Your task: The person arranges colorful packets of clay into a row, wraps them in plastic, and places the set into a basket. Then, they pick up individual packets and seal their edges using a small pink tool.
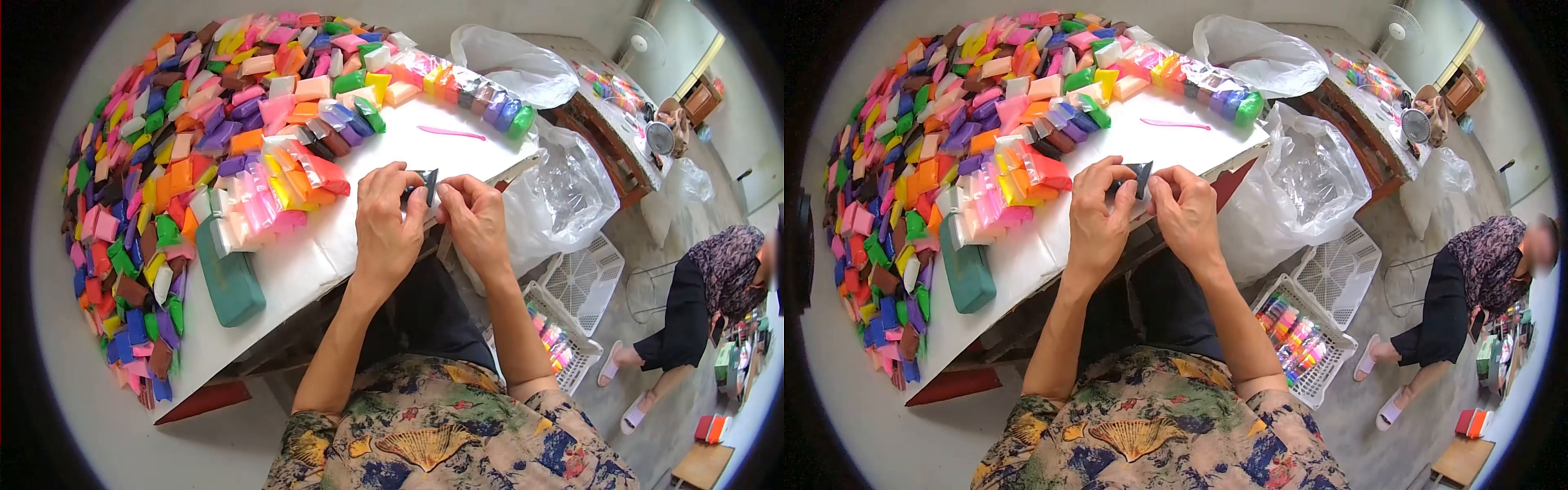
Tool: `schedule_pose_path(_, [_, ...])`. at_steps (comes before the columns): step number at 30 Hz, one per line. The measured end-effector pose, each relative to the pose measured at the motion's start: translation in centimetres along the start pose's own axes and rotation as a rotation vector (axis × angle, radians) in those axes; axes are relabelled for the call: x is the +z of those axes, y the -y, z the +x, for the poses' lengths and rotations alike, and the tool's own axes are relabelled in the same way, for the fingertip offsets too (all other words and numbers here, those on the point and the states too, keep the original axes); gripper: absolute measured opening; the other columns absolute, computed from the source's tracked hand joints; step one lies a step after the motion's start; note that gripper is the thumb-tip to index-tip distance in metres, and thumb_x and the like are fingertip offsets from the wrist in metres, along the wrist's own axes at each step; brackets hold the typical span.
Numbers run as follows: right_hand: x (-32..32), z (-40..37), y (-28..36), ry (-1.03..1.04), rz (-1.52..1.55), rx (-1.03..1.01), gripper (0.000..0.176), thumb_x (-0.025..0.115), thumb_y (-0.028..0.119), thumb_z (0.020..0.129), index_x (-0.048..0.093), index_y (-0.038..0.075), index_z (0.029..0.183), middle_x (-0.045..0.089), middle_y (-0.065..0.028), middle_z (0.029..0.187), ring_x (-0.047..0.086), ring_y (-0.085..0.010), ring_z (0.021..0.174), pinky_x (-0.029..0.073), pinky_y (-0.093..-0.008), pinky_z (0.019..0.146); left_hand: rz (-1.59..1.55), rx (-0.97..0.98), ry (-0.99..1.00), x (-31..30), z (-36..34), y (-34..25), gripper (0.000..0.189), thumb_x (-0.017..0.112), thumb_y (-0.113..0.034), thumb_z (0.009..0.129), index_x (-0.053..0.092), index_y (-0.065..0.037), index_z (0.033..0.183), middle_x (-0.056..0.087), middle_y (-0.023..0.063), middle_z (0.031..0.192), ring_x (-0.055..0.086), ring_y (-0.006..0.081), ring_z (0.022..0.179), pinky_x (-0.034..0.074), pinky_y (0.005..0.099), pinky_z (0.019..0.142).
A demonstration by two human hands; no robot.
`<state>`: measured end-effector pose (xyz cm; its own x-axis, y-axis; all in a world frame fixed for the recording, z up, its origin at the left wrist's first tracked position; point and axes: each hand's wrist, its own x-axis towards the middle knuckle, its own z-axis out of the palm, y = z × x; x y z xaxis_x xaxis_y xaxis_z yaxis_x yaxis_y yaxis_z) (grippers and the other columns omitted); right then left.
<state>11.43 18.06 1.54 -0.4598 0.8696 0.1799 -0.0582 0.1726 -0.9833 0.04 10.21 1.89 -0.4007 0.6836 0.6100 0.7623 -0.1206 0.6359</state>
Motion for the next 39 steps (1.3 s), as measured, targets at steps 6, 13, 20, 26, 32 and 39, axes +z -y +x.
schedule_pose_path(6, [-0.3, 0.4, -0.9, 0.025, 0.019, 0.020, 0.020, 0.059, 0.011, 0.096, 0.067, -0.006, 0.088, 0.064, -0.0036, 0.065, 0.058, -0.0073, 0.059, 0.046, -0.0250, 0.055, 0.014, -0.044, -0.012, 0.4, 0.0, -0.1, 0.024, 0.073, -0.022, 0.088, 0.066, -0.003, 0.099, 0.063, 0.0167, 0.122, 0.053, 0.0330, 0.118, 0.041, 0.0430, 0.101])
schedule_pose_path(13, [-0.5, 0.5, -1.4, 0.025, 0.064, 0.066, 0.024, 0.059, 0.014, 0.097, 0.069, -0.005, 0.087, 0.064, -0.0034, 0.064, 0.058, -0.0069, 0.058, 0.045, -0.0246, 0.054, 0.062, -0.058, -0.013, 0.8, 0.1, -0.3, 0.025, 0.075, -0.023, 0.087, 0.066, -0.003, 0.098, 0.063, 0.0150, 0.120, 0.052, 0.0321, 0.117, 0.041, 0.0421, 0.099])
schedule_pose_path(20, [-0.7, 0.3, -1.1, 0.015, 0.024, 0.084, 0.023, 0.059, 0.015, 0.098, 0.069, -0.005, 0.089, 0.063, -0.0017, 0.062, 0.057, -0.0064, 0.057, 0.045, -0.0240, 0.054, 0.067, -0.037, -0.006, 0.7, -0.1, 0.0, 0.022, 0.074, -0.020, 0.086, 0.066, -0.004, 0.098, 0.063, 0.0148, 0.120, 0.052, 0.0319, 0.118, 0.041, 0.0423, 0.100])
schedule_pose_path(26, [-0.5, 0.1, -1.1, -0.003, 0.003, 0.067, 0.023, 0.061, 0.015, 0.096, 0.069, -0.005, 0.091, 0.063, -0.0017, 0.062, 0.057, -0.0064, 0.056, 0.045, -0.0254, 0.052, 0.069, -0.044, -0.009, 0.8, -0.2, 0.0, 0.019, 0.072, -0.018, 0.087, 0.065, -0.004, 0.098, 0.062, 0.0149, 0.121, 0.052, 0.0325, 0.119, 0.040, 0.0428, 0.101])
schedule_pose_path(32, [-0.3, 0.0, -1.1, -0.142, -0.268, -0.084, 0.016, 0.065, 0.012, 0.088, 0.066, -0.004, 0.087, 0.063, -0.0101, 0.059, 0.062, -0.0178, 0.052, 0.047, -0.0339, 0.052, 0.059, -0.017, -0.013, 1.1, -0.2, -0.2, 0.017, 0.070, -0.013, 0.084, 0.063, -0.002, 0.095, 0.060, 0.0166, 0.117, 0.051, 0.0352, 0.118, 0.038, 0.0456, 0.103])
schedule_pose_path(39, [-1.1, -0.4, -0.3, -0.050, -0.514, -0.268, 0.009, 0.067, 0.011, 0.084, 0.067, 0.004, 0.088, 0.063, -0.0133, 0.060, 0.064, -0.0297, 0.054, 0.049, -0.0386, 0.054, 0.072, 0.007, -0.011, 0.9, -0.3, -0.1, 0.014, 0.067, -0.009, 0.084, 0.063, -0.001, 0.095, 0.060, 0.0169, 0.116, 0.050, 0.0358, 0.119, 0.038, 0.0462, 0.103])
